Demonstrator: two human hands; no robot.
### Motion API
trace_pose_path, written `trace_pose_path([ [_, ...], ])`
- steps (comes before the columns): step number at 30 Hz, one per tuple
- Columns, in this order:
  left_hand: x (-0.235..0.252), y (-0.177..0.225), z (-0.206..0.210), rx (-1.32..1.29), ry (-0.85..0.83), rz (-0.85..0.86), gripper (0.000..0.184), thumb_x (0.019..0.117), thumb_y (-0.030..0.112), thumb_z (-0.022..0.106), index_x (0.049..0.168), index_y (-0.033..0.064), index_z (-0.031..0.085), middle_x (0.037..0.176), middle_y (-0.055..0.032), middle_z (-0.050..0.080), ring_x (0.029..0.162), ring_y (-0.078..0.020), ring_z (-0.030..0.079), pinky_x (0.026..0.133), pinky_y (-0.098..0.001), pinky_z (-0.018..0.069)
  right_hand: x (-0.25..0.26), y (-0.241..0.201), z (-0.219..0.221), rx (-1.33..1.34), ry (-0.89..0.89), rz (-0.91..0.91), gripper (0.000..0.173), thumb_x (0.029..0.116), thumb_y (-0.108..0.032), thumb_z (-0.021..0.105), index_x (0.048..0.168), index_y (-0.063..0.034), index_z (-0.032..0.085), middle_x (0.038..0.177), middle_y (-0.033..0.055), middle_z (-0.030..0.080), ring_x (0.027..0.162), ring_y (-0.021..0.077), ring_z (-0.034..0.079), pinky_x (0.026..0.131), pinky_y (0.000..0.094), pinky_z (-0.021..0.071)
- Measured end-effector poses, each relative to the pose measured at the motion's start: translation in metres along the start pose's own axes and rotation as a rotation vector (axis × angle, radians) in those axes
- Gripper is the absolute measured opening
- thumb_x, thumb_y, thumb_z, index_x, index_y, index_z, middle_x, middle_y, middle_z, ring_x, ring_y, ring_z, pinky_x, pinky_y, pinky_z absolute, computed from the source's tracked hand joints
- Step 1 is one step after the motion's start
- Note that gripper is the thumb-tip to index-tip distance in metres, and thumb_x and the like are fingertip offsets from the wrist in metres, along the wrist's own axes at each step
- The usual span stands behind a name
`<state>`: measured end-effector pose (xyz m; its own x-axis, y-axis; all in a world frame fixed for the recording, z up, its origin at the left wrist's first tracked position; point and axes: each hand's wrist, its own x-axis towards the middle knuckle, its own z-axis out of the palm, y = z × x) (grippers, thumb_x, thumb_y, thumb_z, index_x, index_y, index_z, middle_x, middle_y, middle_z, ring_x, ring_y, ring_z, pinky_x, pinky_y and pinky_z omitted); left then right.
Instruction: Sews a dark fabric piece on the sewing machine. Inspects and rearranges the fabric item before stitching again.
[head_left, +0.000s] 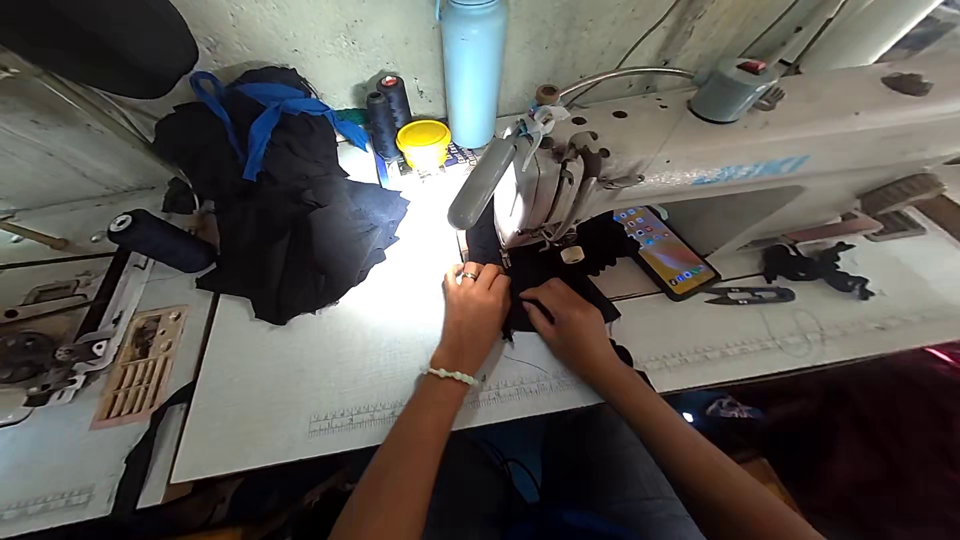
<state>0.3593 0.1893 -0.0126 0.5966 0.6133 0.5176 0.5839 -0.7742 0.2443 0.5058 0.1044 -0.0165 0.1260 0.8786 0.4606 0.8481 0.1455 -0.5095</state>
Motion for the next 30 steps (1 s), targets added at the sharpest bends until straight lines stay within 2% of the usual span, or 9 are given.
trace_pose_path([
  [3, -0.003, 0.021, 0.004, 0.054, 0.024, -0.112, 0.012, 0.0925, 0.015, 0.068, 0.094, 0.0066, 0.076, 0.103, -0.0082, 0.074, 0.101, -0.0288, 0.069, 0.093, -0.0543, 0.0476, 0.006, 0.021, -0.010, 0.166, -0.080, 0.024, 0.021, 0.0979, -0.016, 0.062, 0.105, -0.0041, 0.077, 0.100, 0.0130, 0.074, 0.090, 0.0225, 0.072, 0.081, 0.0367, 0.0591],
  [6, -0.004, 0.019, -0.004, -0.067, -0.035, -0.170, 0.020, 0.0922, 0.020, 0.071, 0.105, 0.0050, 0.076, 0.112, -0.0099, 0.074, 0.109, -0.0304, 0.069, 0.097, -0.0593, 0.0456, 0.015, 0.019, -0.023, 0.262, -0.151, 0.175, 0.019, 0.0976, -0.015, 0.066, 0.109, -0.0026, 0.075, 0.104, 0.0132, 0.075, 0.095, 0.0196, 0.071, 0.086, 0.0348, 0.0562],
  [8, -0.009, 0.015, -0.013, -0.120, -0.083, -0.178, 0.030, 0.0912, 0.029, 0.073, 0.111, 0.0058, 0.075, 0.119, -0.0090, 0.074, 0.116, -0.0299, 0.067, 0.104, -0.0628, 0.0416, 0.019, 0.007, -0.029, 0.248, -0.158, 0.266, 0.020, 0.0960, -0.013, 0.068, 0.111, -0.0015, 0.074, 0.102, 0.0144, 0.074, 0.091, 0.0208, 0.070, 0.084, 0.0363, 0.0554],
  [12, -0.023, 0.017, -0.019, -0.036, -0.045, -0.099, 0.029, 0.0886, 0.035, 0.074, 0.099, 0.0082, 0.077, 0.120, -0.0077, 0.074, 0.112, -0.0304, 0.069, 0.102, -0.0628, 0.0420, 0.014, -0.025, -0.028, 0.142, -0.098, 0.236, 0.019, 0.0936, -0.012, 0.068, 0.108, -0.0010, 0.075, 0.095, 0.0149, 0.075, 0.081, 0.0237, 0.071, 0.075, 0.0370, 0.0570],
  [17, -0.031, 0.048, -0.010, 0.027, -0.011, -0.165, 0.038, 0.0782, 0.029, 0.078, 0.106, 0.0024, 0.077, 0.118, -0.0140, 0.074, 0.108, -0.0349, 0.070, 0.098, -0.0618, 0.0458, -0.001, -0.009, -0.007, 0.074, -0.086, 0.089, 0.018, 0.0944, -0.011, 0.063, 0.104, -0.0019, 0.076, 0.098, 0.0155, 0.073, 0.090, 0.0285, 0.073, 0.077, 0.0424, 0.0599],
  [22, -0.014, 0.049, -0.032, -0.162, -0.130, -0.300, 0.025, 0.0905, 0.021, 0.066, 0.105, 0.0046, 0.079, 0.120, -0.0117, 0.074, 0.115, -0.0346, 0.067, 0.102, -0.0618, 0.0422, 0.005, 0.017, -0.019, 0.143, -0.140, 0.055, 0.019, 0.0931, -0.010, 0.063, 0.103, -0.0042, 0.078, 0.097, 0.0151, 0.073, 0.089, 0.0288, 0.071, 0.077, 0.0446, 0.0579],
  [24, -0.002, 0.030, -0.032, -0.244, -0.052, -0.222, 0.019, 0.0925, 0.010, 0.062, 0.099, 0.0045, 0.079, 0.113, -0.0097, 0.076, 0.109, -0.0294, 0.069, 0.095, -0.0530, 0.0493, 0.008, 0.013, -0.022, 0.164, -0.171, 0.096, 0.019, 0.0936, -0.010, 0.063, 0.104, -0.0049, 0.078, 0.098, 0.0139, 0.072, 0.090, 0.0269, 0.070, 0.079, 0.0438, 0.0574],
  [26, 0.009, 0.012, -0.026, -0.306, -0.068, -0.093, 0.019, 0.0948, 0.003, 0.062, 0.105, 0.0027, 0.077, 0.111, -0.0113, 0.075, 0.109, -0.0283, 0.069, 0.094, -0.0456, 0.0543, 0.010, 0.008, -0.025, 0.180, -0.195, 0.127, 0.019, 0.0936, -0.010, 0.062, 0.105, -0.0044, 0.077, 0.099, 0.0140, 0.073, 0.093, 0.0269, 0.070, 0.081, 0.0440, 0.0571],
  [30, 0.019, -0.006, -0.012, -0.279, -0.135, 0.004, 0.017, 0.0952, 0.002, 0.063, 0.104, 0.0022, 0.077, 0.094, -0.0143, 0.075, 0.097, -0.0323, 0.071, 0.087, -0.0463, 0.0559, 0.022, -0.005, -0.035, 0.171, -0.274, 0.230, 0.022, 0.0992, -0.021, 0.062, 0.103, -0.0037, 0.075, 0.093, 0.0114, 0.072, 0.083, 0.0203, 0.067, 0.076, 0.0380, 0.0533],
])
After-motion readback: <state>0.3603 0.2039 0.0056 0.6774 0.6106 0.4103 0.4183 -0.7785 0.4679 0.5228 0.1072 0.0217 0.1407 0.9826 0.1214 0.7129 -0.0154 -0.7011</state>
